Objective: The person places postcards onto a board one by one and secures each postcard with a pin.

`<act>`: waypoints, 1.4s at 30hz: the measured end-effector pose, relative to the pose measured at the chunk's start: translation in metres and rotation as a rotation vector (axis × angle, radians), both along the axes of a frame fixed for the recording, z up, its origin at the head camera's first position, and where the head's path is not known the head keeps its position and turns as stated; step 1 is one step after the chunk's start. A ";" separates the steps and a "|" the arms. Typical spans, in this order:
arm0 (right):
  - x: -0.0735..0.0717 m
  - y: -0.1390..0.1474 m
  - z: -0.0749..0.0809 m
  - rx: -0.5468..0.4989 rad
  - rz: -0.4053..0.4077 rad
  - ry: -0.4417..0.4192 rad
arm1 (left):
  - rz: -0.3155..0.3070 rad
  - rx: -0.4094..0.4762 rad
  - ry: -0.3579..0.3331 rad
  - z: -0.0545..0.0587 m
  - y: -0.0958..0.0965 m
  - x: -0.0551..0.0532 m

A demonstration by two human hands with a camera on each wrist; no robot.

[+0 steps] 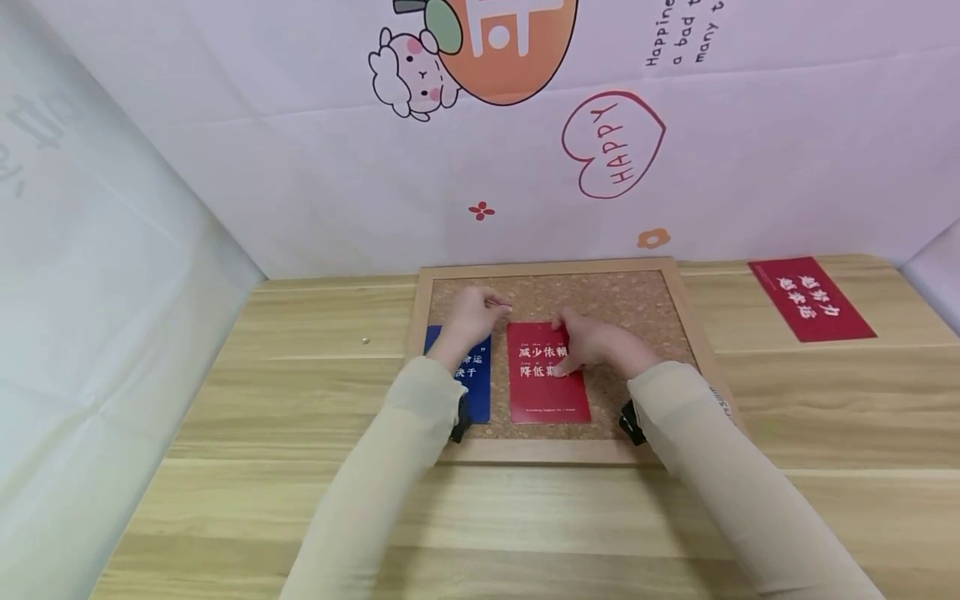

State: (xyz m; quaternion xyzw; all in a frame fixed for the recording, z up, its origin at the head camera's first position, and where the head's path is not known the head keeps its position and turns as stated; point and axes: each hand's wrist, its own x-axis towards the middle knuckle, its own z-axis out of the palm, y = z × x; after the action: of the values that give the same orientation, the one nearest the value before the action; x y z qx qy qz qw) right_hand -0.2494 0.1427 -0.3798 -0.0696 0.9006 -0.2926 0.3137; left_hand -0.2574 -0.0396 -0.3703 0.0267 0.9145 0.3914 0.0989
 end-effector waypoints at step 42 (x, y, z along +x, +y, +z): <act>0.001 0.002 0.002 -0.014 0.013 0.006 | 0.040 -0.026 -0.111 -0.015 0.046 0.004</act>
State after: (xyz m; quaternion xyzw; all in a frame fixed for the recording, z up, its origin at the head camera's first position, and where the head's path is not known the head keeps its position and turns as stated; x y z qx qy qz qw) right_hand -0.2483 0.1446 -0.3782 -0.0786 0.8989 -0.2968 0.3126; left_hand -0.2532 0.0068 -0.3849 -0.0143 0.9129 0.3824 0.1419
